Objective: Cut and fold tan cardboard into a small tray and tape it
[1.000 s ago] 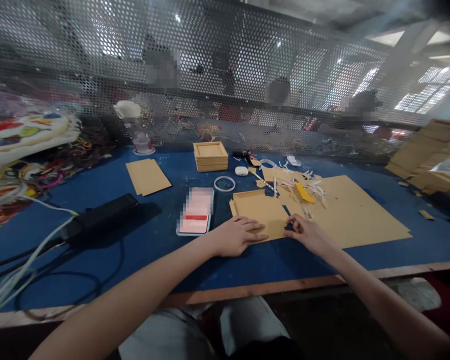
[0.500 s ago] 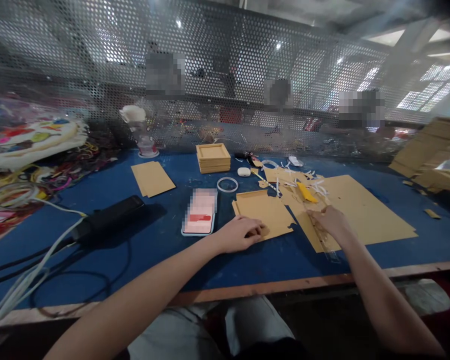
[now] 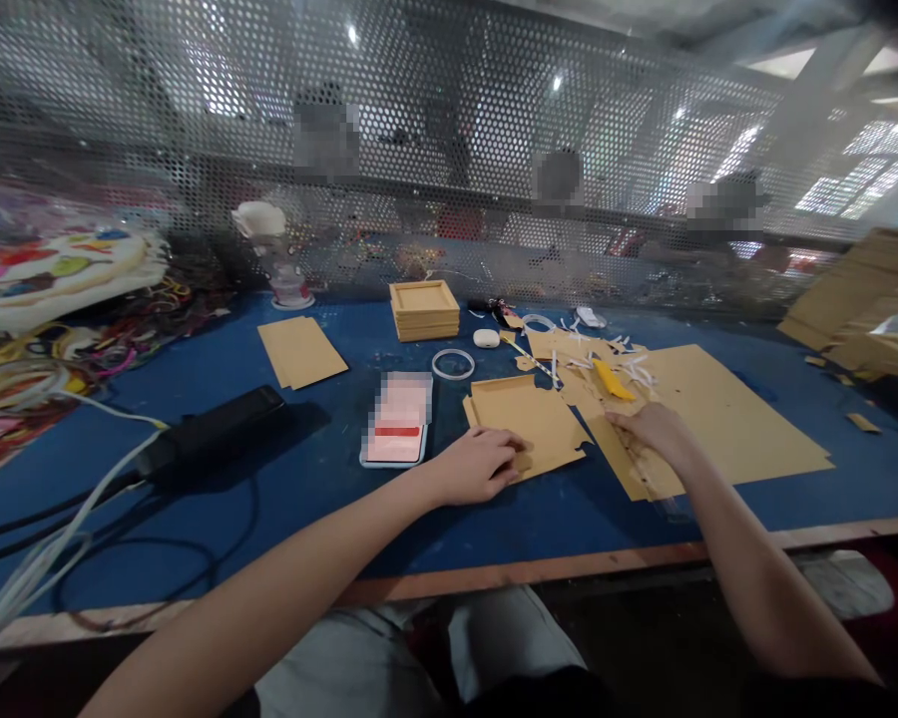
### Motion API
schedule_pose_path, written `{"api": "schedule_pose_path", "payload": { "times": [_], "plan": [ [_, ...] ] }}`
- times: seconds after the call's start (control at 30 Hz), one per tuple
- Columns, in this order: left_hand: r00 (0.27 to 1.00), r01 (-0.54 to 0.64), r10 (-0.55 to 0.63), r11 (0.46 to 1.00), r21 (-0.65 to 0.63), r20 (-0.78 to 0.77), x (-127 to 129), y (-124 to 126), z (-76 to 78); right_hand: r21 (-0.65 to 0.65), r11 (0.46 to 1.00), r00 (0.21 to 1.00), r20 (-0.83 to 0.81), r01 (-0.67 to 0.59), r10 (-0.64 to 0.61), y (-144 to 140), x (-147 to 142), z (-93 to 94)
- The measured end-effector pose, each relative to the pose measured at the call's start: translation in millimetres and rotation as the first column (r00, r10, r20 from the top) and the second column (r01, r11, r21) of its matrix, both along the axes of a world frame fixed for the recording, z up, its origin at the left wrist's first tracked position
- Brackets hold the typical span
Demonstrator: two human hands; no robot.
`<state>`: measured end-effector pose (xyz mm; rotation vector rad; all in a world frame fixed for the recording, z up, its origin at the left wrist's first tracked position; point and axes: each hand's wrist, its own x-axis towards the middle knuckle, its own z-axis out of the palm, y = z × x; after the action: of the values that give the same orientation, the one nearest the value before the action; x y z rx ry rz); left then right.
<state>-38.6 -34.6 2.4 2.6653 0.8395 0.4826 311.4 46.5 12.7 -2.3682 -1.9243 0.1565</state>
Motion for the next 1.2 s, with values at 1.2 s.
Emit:
{"api": "schedule_pose_path", "payload": {
  "times": [1.2],
  "plan": [
    [0.983,-0.023,0.076,0.952,-0.304,0.165,3,14,-1.5,-0.037,0.974,0.566,-0.818,-0.224,0.099,-149,-167,-8.6]
  ]
}}
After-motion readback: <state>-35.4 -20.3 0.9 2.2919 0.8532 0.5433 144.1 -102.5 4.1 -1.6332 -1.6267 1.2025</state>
